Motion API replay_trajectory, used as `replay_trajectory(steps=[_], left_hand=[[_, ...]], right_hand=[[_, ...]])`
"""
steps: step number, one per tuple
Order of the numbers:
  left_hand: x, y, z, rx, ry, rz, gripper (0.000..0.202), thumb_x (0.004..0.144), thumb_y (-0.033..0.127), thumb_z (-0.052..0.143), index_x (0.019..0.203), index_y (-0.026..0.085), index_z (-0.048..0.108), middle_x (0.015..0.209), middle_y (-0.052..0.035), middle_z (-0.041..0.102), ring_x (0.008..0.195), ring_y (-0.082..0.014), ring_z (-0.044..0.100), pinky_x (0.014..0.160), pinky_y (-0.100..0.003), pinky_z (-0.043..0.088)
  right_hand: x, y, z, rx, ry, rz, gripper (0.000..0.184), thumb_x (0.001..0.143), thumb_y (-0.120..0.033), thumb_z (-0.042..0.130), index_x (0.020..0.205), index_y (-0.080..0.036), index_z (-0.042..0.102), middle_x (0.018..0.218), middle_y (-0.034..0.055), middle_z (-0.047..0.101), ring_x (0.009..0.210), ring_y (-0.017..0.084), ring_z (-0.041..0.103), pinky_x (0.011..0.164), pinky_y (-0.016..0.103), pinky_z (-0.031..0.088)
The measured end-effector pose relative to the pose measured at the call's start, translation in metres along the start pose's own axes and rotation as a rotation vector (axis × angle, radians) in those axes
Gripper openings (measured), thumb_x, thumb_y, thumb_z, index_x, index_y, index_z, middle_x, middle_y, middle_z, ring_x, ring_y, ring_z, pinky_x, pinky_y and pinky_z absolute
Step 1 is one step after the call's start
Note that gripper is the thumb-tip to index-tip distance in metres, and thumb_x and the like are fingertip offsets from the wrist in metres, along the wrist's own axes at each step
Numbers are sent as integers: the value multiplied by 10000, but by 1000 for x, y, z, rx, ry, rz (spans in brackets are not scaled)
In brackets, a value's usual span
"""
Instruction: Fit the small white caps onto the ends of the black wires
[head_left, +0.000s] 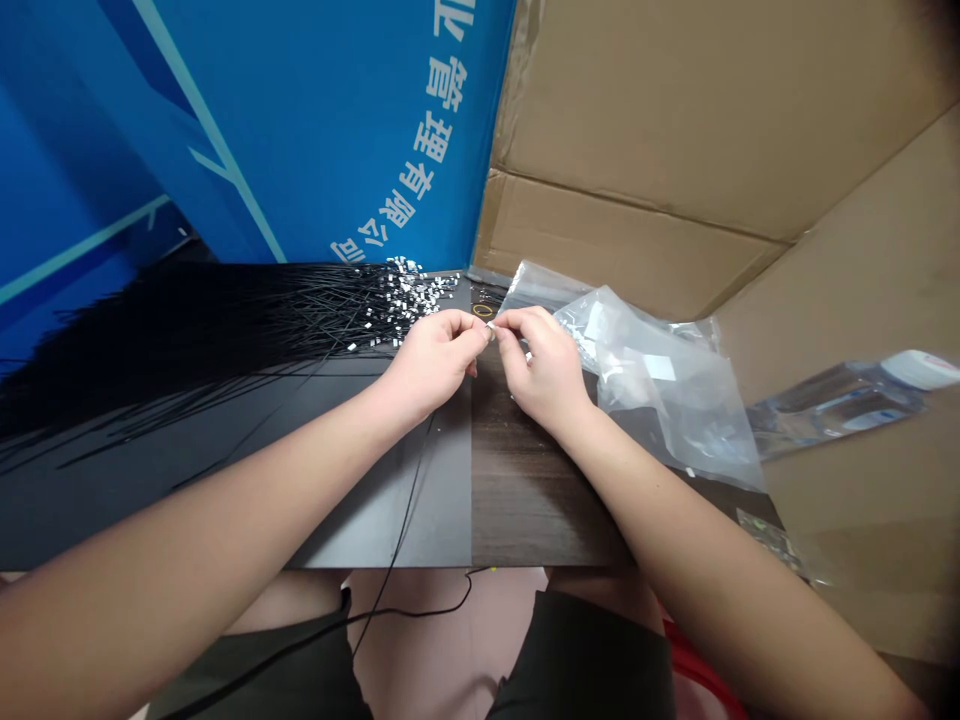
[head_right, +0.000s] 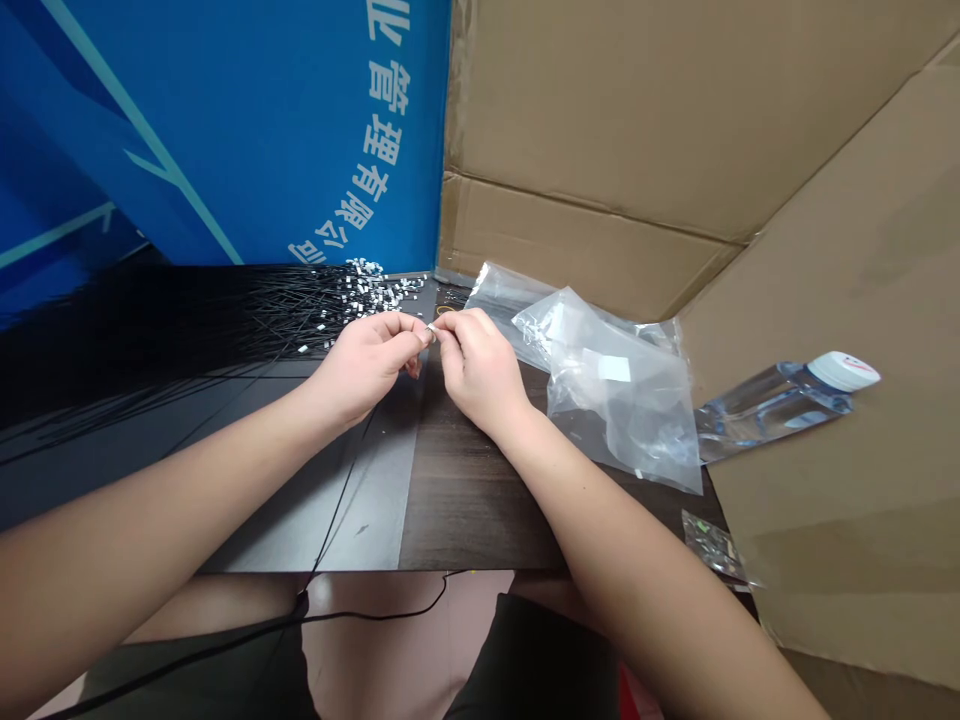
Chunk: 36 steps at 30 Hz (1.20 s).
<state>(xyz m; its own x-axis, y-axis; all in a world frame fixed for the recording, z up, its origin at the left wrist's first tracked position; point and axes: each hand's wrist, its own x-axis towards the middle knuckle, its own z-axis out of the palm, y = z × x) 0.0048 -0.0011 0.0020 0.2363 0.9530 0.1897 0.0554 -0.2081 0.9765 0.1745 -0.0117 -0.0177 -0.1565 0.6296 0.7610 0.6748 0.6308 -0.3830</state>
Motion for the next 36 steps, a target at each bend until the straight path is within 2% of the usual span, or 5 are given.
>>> replay_trajectory(steps=[18,23,27,30,36], left_hand=[[-1,4,0,63,5,9,215,916,329,672,760,186,632,651,16,593,622,-130,556,643,-289,438],[-4,15,1,-150,-153,-212,166,971,263,630,828,181,602,725,-6,613,563,-105,542,556,-263,454],[-6,35,-20,-206,-322,-403,193,985,311,667,867,174,602,658,17,499,452,-49,321,445,-215,210],[-4,75,-57,113,-185,-285,210,994,348,688,893,166,658,662,18,474,490,-41,309,494,-212,190],[37,172,-125,1418,147,-3,281,1001,371,617,1098,191,810,765,27,558,816,-145,584,924,-334,439]], right_hand=[[-1,-3,2,-72,53,-40,147,1047,-174,507,993,-222,635,998,84,745,951,216,704,835,378,566],[2,3,-2,-32,109,20,127,1035,-199,548,968,-215,655,956,69,726,902,199,680,823,364,561],[7,9,-9,178,141,153,136,1002,-312,642,1102,-222,663,971,49,697,880,188,671,853,374,581],[12,9,-19,270,262,240,200,1008,-363,623,1151,-223,644,1045,76,700,942,199,686,889,391,589],[24,4,-41,144,300,298,151,1013,-335,569,1044,-223,665,1002,88,724,848,210,667,796,402,568]])
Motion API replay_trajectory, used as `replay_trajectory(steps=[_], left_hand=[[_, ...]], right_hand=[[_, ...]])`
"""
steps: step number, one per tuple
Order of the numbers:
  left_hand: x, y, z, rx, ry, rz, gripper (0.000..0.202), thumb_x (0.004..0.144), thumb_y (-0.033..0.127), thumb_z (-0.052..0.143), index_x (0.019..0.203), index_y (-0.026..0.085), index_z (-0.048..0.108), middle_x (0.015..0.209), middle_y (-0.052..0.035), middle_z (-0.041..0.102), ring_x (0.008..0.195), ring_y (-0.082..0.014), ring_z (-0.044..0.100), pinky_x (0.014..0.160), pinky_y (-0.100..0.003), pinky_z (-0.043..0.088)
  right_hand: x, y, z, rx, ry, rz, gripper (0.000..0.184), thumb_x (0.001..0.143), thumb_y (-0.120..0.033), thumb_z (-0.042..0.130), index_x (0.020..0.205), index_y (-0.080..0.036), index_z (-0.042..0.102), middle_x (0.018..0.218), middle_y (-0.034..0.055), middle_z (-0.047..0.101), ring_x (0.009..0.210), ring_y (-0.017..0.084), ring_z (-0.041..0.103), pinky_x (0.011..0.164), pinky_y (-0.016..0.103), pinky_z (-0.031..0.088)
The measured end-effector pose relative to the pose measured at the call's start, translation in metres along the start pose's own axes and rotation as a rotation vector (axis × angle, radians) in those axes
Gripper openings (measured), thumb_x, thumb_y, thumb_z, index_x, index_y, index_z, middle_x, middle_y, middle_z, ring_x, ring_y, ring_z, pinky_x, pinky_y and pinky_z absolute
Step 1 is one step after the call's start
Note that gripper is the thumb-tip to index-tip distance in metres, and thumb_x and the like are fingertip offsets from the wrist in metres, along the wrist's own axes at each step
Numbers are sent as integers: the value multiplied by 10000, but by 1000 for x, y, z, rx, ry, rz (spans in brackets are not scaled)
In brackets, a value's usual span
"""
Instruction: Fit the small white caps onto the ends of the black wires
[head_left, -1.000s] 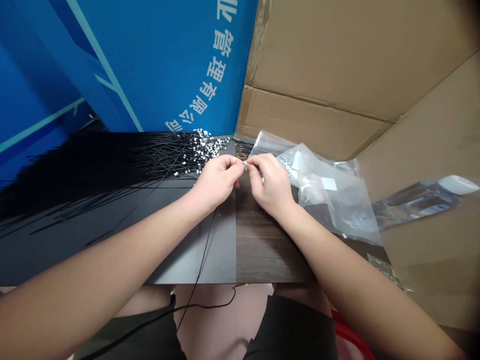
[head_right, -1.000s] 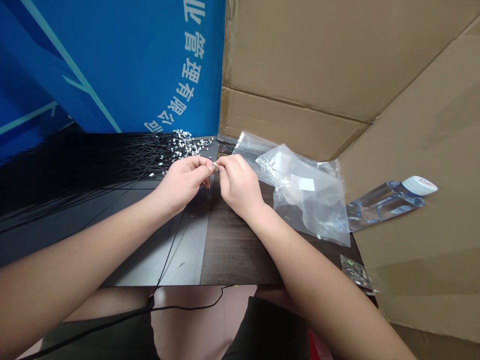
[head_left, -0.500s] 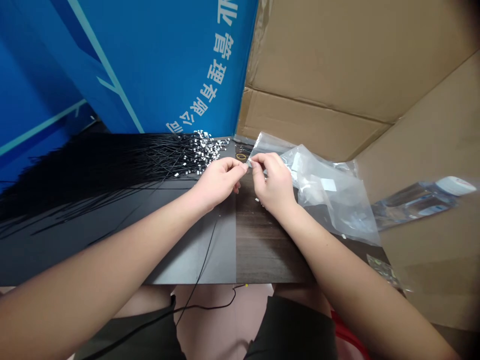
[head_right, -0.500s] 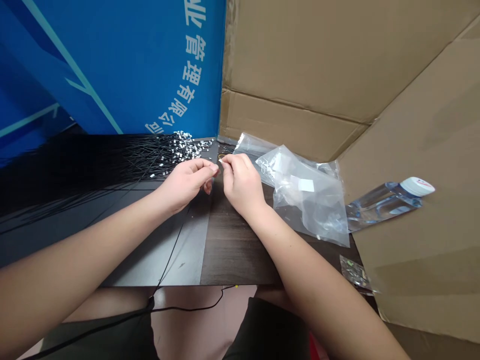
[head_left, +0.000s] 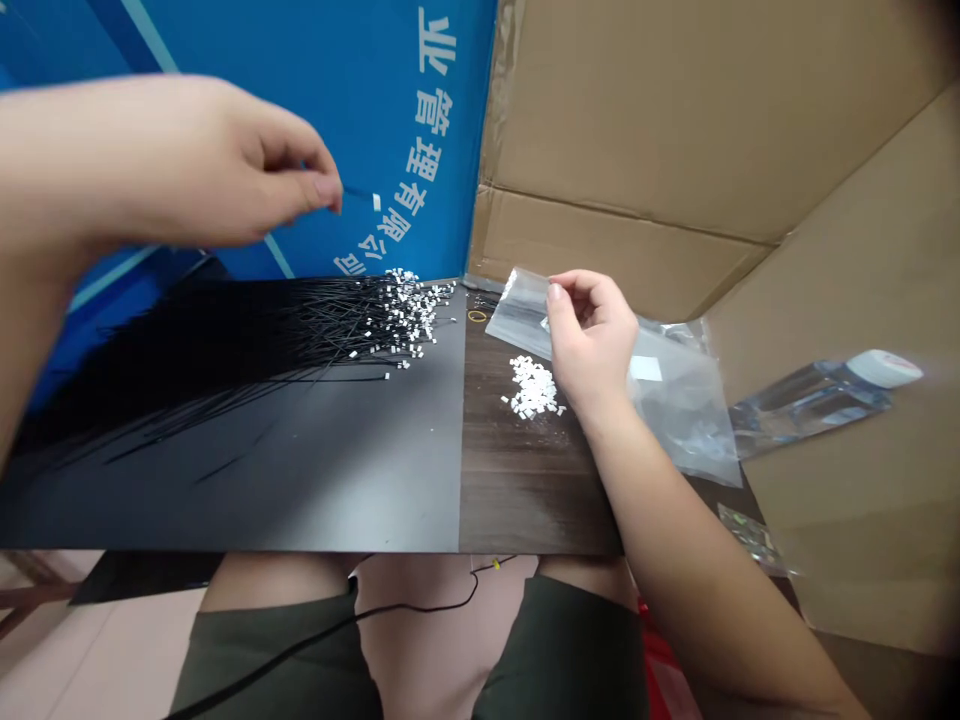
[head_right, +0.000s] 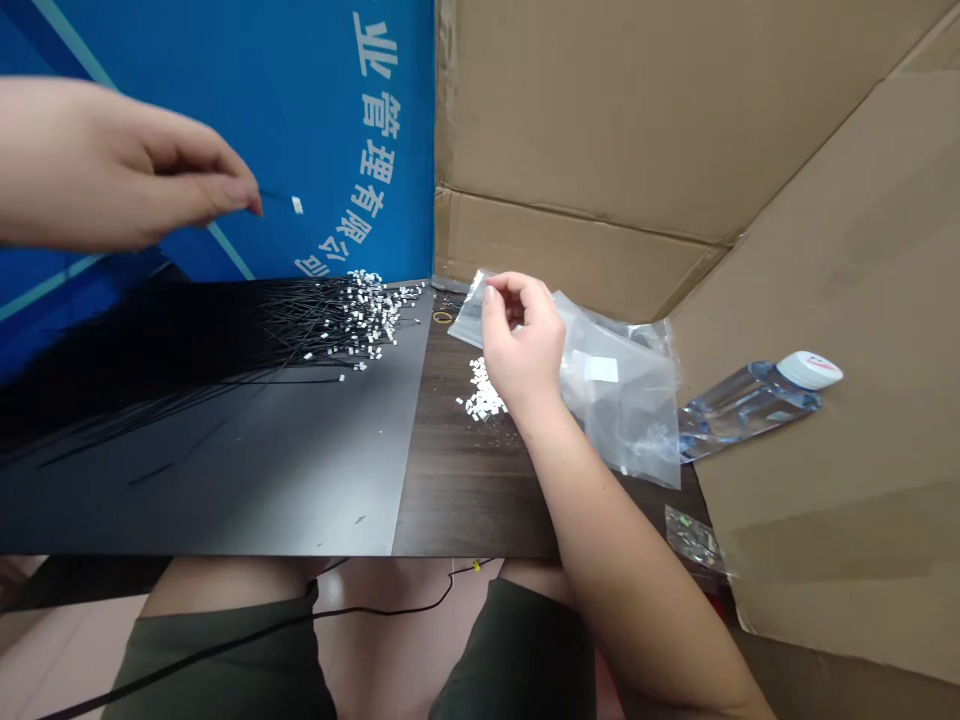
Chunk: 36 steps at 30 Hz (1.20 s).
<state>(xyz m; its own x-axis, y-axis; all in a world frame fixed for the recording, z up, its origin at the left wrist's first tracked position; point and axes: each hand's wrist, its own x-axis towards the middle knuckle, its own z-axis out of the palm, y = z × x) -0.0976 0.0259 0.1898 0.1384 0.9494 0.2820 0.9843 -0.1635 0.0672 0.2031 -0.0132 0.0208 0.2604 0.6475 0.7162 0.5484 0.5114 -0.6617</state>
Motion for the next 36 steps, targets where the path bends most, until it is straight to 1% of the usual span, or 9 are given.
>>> replay_trajectory(steps=[2,4,6,8,11,15,22,29,36], left_hand=[[25,-6,9,39,12,123,316,1016,365,587,1135,165,801,782,18,542,861,-149,592,947,-310,426],[42,-10,42,-31,-16,195,181,955,322,688,1071,241,802,820,2,618,823,-175,553,901,-289,460],[47,-11,85,-73,-93,282,197,937,255,710,1091,158,786,945,-30,620,954,-196,570,1044,-389,432],[37,-5,121,-74,-55,200,301,866,214,779,1160,150,765,1096,-87,637,1164,-308,553,1172,-577,318],[5,16,149,-132,43,234,459,930,211,650,1383,136,642,1340,-144,596,1322,-360,483,1188,-601,278],[-38,55,167,-322,-15,353,220,996,248,539,1000,185,750,1038,-71,730,974,-227,642,877,-342,470],[-70,83,199,-382,-55,809,250,987,268,524,901,204,749,896,-60,748,849,-232,672,797,-377,481],[-64,80,200,-508,-65,773,246,1001,254,527,934,208,758,919,-55,754,872,-226,685,801,-364,507],[-61,79,201,-569,-57,705,282,1037,287,501,936,203,750,923,-65,750,878,-234,681,804,-376,514]], right_hand=[[3,2,-2,-84,-105,15,118,983,-299,598,968,-221,684,928,69,734,791,203,649,773,399,550],[5,6,-3,-199,-255,49,93,942,-247,629,885,-220,698,874,54,748,785,212,653,789,413,538],[7,6,-8,-298,-369,90,106,915,-212,640,831,-218,704,858,53,764,796,228,666,803,431,532],[10,1,-16,-351,-397,101,117,918,-215,638,830,-216,716,871,55,779,799,237,678,794,435,530],[26,-14,-27,-376,-377,51,103,917,-246,665,851,-224,741,865,54,784,760,233,678,742,417,529],[64,-19,-8,-553,-544,34,78,901,-255,715,837,-237,756,864,74,786,777,260,691,723,410,530],[109,31,83,-852,-1003,84,144,929,-212,685,1037,-219,780,1134,118,809,1043,288,736,831,354,524],[115,60,117,-896,-1172,71,98,920,-232,743,1010,-222,780,1120,95,818,1048,253,740,842,311,511],[106,67,125,-920,-1153,73,193,958,-183,622,1083,-195,768,1186,140,807,1086,277,742,899,337,520]])
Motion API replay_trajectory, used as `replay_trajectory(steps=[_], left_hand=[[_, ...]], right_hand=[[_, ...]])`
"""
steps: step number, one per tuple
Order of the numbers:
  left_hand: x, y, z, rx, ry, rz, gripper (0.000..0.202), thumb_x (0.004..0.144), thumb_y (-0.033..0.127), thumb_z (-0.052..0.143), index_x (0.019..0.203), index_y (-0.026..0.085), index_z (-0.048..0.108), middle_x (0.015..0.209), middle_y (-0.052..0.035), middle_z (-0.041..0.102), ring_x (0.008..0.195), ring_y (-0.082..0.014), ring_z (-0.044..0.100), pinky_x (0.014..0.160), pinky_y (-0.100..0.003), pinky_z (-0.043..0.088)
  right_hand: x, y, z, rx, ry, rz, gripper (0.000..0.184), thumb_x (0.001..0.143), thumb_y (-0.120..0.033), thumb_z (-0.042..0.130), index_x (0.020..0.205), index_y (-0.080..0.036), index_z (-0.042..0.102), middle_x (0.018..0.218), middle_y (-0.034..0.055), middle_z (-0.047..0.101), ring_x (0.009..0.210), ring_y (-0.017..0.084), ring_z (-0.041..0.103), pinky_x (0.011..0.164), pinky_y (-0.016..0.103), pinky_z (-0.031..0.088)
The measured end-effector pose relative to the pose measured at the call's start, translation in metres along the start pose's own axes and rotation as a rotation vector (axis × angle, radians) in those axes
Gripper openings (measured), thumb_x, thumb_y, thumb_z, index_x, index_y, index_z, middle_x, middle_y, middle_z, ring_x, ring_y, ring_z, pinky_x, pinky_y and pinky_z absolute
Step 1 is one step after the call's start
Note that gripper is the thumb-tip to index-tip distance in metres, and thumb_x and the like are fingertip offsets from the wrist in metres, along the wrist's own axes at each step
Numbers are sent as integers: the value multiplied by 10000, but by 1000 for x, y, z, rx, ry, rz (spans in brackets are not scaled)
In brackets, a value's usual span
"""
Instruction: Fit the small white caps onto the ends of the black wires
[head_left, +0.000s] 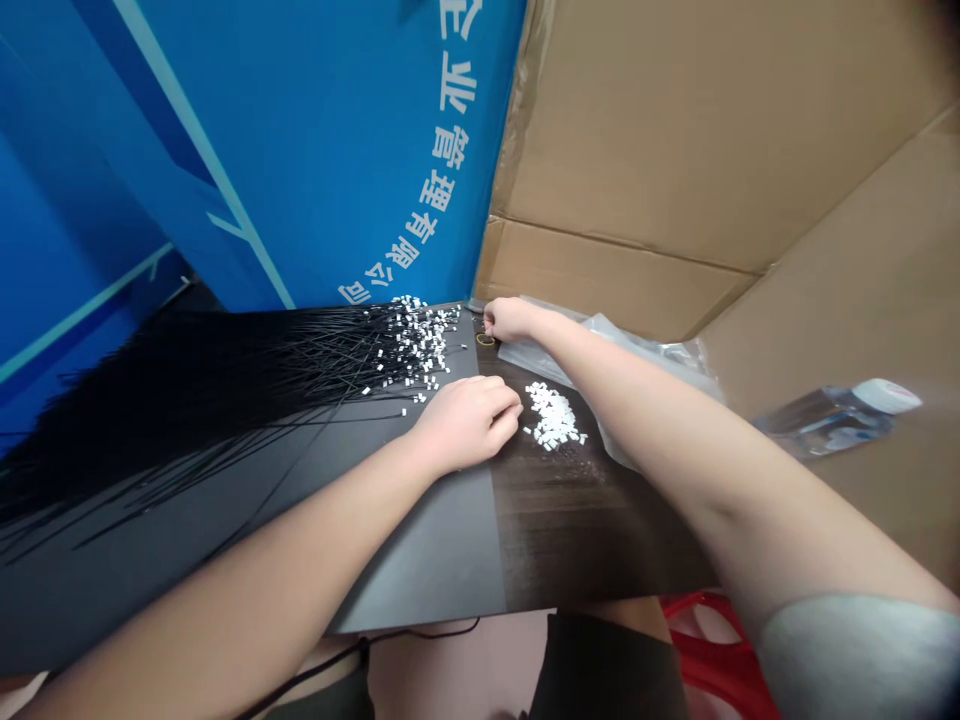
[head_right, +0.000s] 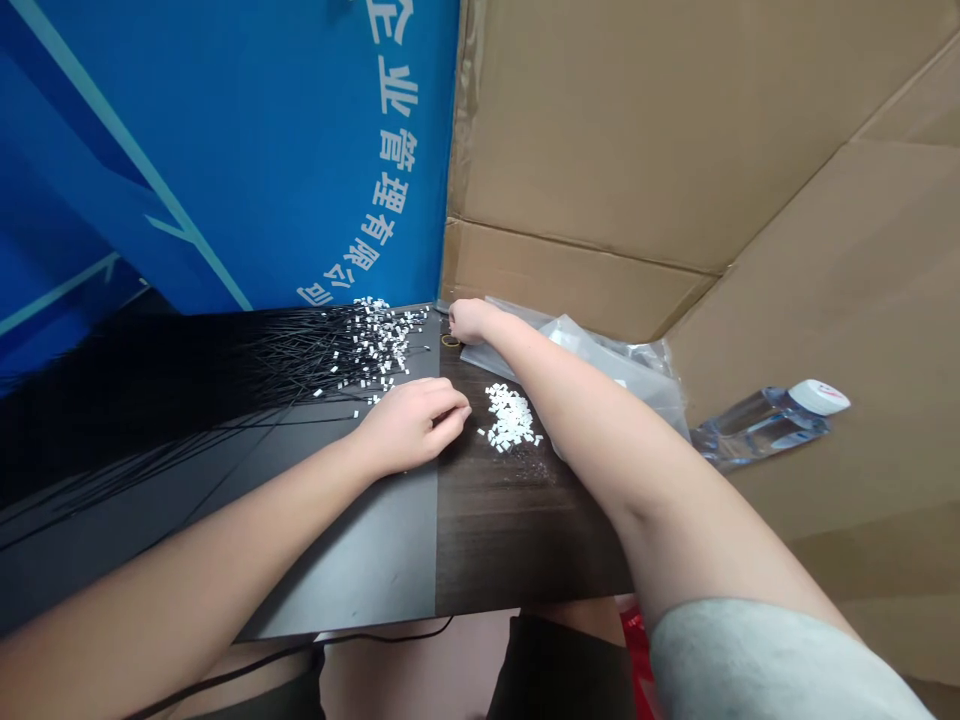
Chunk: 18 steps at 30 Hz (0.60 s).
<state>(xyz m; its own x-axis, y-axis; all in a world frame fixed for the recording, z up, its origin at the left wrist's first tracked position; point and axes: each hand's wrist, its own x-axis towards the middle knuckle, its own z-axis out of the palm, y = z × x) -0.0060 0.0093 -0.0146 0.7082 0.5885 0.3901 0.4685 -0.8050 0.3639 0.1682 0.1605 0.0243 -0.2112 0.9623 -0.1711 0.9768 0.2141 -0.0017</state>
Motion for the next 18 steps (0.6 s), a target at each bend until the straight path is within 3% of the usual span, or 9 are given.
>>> replay_trajectory(steps=[11,15,18], left_hand=[[1,-2,1,-70,-10,-40,285,1050,304,495,980,209,755,968,-71,751,934,-237,694,856,-379,532],[1,-2,1,-84,-15,-52,279,1046,300,502,983,206,757,984,-73,756,952,-241,699,865,-382,536],[1,-1,0,-93,-26,-60,284,1047,301,501,991,203,761,990,-73,758,960,-245,701,872,-390,540]], right_hand=[[-9,1,-4,33,88,27,228,960,-181,570,1113,-158,738,1183,179,794,1051,292,731,858,345,511],[-14,4,-9,58,68,-23,217,919,-176,638,1115,-198,728,1177,99,795,1031,231,712,822,299,492],[-17,5,-12,61,-4,-55,129,922,-217,678,1031,-219,746,1065,60,804,931,200,704,768,292,478]])
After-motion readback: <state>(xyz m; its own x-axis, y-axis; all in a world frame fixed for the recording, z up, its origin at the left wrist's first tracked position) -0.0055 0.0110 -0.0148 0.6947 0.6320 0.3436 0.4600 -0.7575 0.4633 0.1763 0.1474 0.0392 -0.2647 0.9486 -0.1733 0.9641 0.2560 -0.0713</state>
